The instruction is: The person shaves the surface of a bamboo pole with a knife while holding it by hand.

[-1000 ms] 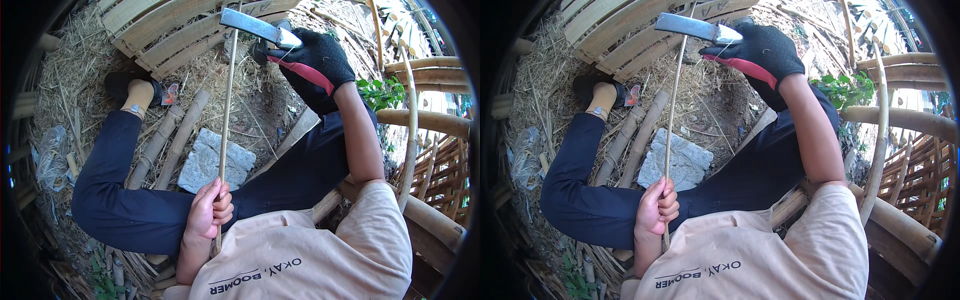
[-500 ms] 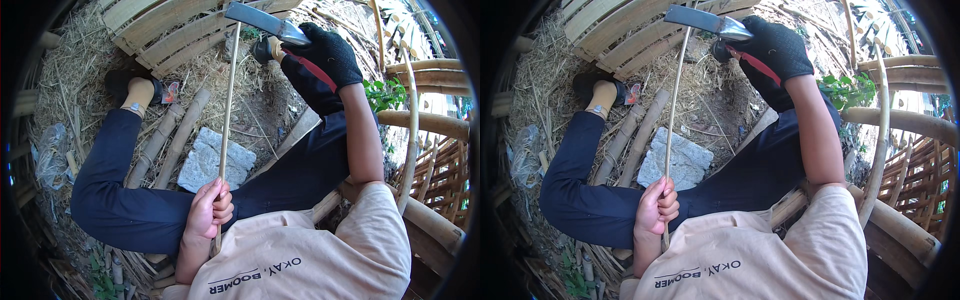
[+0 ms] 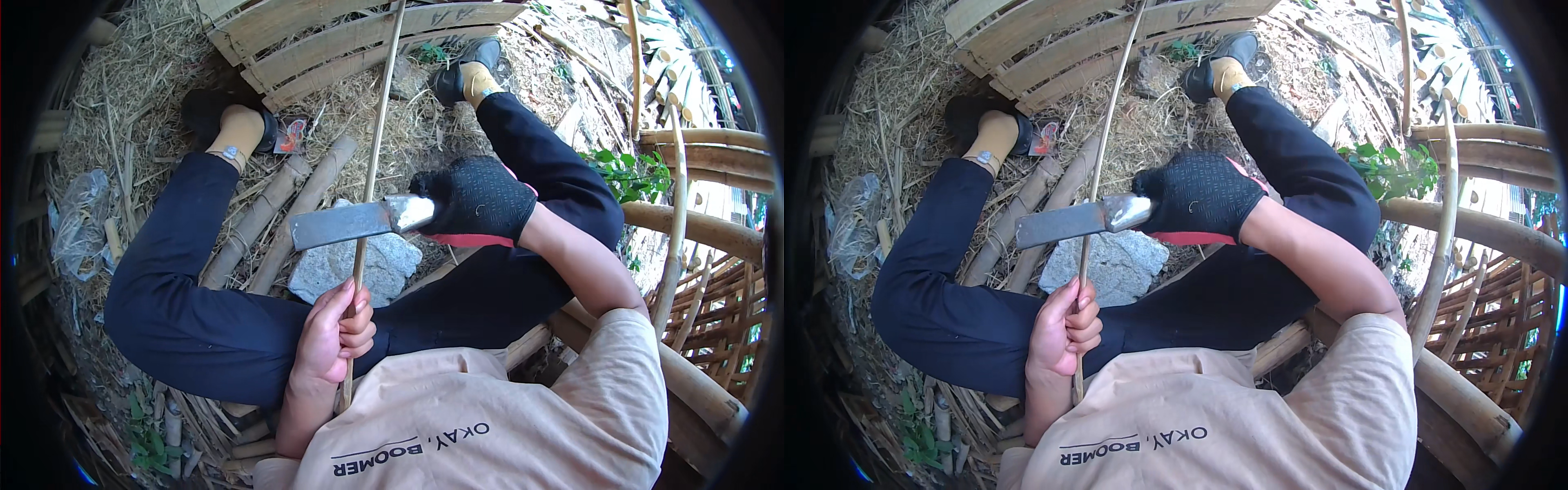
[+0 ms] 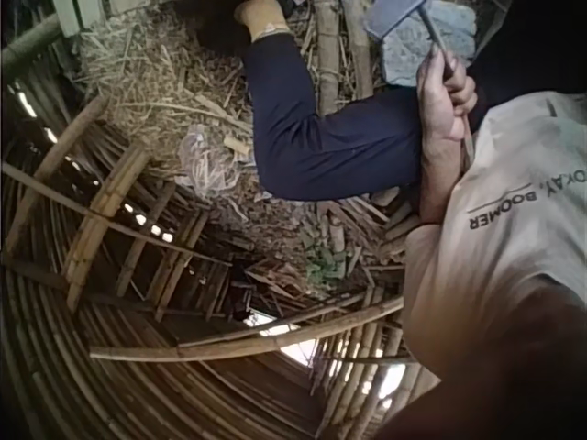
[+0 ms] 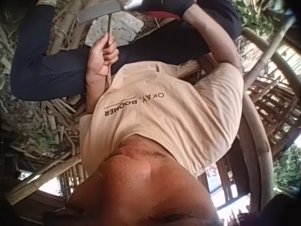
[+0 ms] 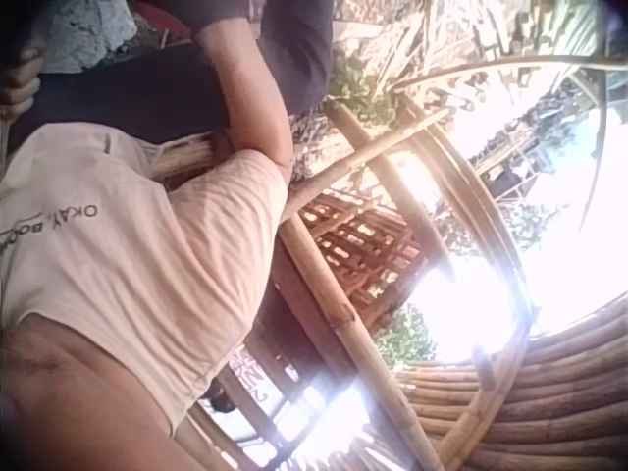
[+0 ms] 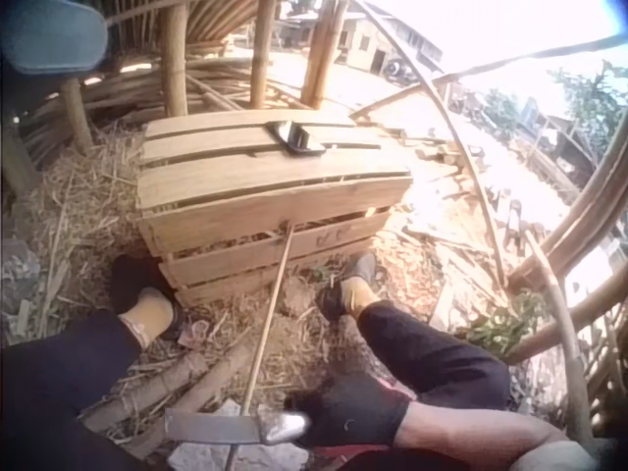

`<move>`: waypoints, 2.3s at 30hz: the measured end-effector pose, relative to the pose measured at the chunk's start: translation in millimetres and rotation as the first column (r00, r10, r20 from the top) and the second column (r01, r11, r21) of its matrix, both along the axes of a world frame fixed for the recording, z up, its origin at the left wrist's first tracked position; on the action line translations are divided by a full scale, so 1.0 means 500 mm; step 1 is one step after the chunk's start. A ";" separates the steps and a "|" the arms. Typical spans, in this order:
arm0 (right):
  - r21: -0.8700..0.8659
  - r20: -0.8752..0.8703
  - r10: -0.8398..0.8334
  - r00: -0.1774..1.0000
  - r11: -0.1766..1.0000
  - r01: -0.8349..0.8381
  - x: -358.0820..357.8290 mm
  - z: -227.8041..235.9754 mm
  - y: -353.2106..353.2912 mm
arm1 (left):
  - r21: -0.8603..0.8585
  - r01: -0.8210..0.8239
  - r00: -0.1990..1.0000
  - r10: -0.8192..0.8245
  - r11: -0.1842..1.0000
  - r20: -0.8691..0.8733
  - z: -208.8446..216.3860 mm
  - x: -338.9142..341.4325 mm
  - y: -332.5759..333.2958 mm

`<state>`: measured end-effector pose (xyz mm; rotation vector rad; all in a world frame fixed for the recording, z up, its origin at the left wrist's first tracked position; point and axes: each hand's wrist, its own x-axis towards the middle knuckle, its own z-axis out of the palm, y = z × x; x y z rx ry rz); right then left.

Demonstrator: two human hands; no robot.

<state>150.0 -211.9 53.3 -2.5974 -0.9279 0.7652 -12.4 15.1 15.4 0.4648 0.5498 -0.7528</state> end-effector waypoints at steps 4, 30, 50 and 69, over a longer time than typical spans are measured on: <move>-0.118 -0.072 0.011 0.997 0.993 -0.019 -0.004 0.001 0.016 | 0.030 0.019 1.000 -0.019 0.999 0.001 -0.001 -0.002 -0.003; 0.076 0.208 0.047 0.977 0.995 -0.065 -0.018 0.057 -0.010 | -0.014 0.004 1.000 -0.004 1.000 -0.024 -0.003 0.005 -0.001; -0.108 0.240 -0.069 0.968 0.989 0.098 0.011 -0.043 -0.015 | -0.022 0.030 0.999 -0.030 0.999 -0.028 -0.002 -0.004 -0.010; 0.025 0.331 -0.013 0.944 1.000 0.005 0.040 -0.072 -0.042 | -0.008 0.022 0.999 -0.022 1.000 -0.027 -0.004 -0.002 -0.009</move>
